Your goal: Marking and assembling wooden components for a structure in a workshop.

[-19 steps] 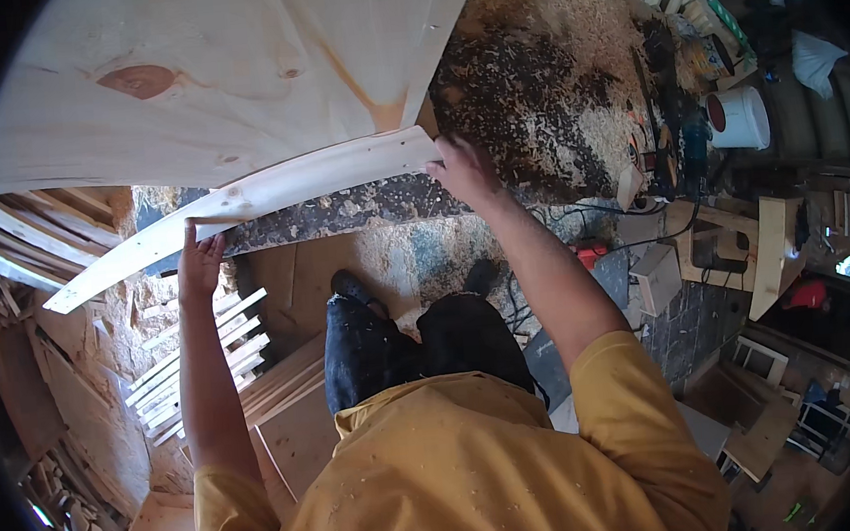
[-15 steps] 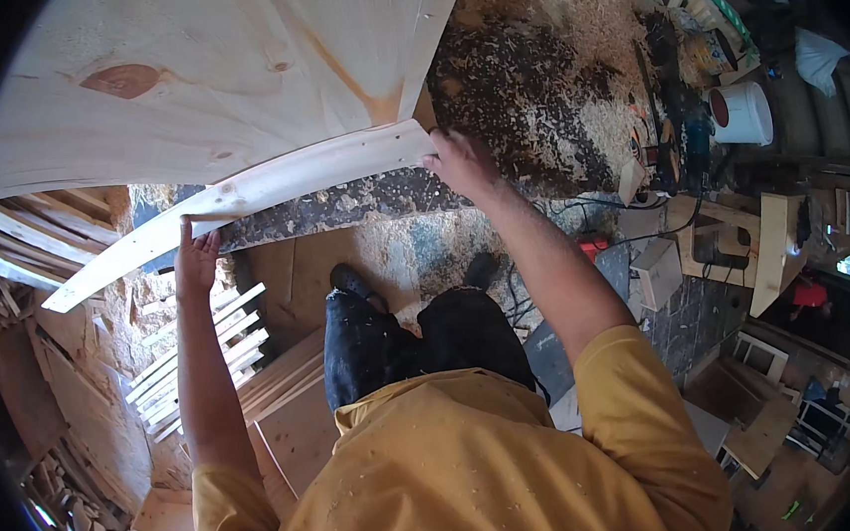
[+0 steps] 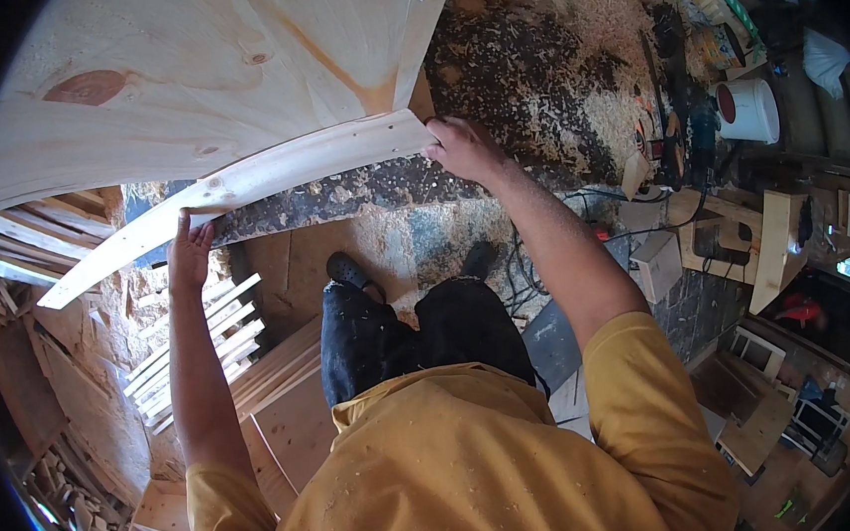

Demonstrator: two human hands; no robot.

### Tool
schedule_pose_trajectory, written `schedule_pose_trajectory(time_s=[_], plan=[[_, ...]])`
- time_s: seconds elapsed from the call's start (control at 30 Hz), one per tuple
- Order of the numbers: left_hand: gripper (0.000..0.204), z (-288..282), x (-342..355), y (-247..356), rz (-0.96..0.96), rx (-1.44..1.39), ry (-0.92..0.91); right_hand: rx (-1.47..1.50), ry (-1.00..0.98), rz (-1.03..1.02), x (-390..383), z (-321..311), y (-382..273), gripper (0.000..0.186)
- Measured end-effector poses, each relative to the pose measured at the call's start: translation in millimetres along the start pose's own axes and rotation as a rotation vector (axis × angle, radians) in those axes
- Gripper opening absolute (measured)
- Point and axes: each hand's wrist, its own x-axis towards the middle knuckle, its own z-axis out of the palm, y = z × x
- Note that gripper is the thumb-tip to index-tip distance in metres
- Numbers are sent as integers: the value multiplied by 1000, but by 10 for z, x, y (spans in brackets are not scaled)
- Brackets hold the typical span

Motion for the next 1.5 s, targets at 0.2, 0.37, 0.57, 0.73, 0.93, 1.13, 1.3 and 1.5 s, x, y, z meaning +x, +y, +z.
schedule_pose_trajectory(time_s=[0.2,0.37,0.57,0.73,0.93,1.13,1.3,1.5], plan=[[55,-27,46,7,-26,15,10,53,-20,9,7,-7,6,23],[55,26,26,11,-17,5,36,53,-39,-32,21,-13,71,22],[61,46,19,43,38,119,13,-1,-68,-56,55,28,144,21],[61,-30,40,-24,109,280,-12,31,-96,-44,68,1,101,23],[54,68,6,-63,61,31,64,9,-160,-40,110,-70,115,25],[52,74,-32,-47,79,7,46,39,-161,-15,113,-64,146,25],[40,248,-334,-188,299,558,439,22,-213,89,149,-121,-34,25],[36,2229,-1187,-655,465,1023,-120,53,-239,21,192,-148,128,27]])
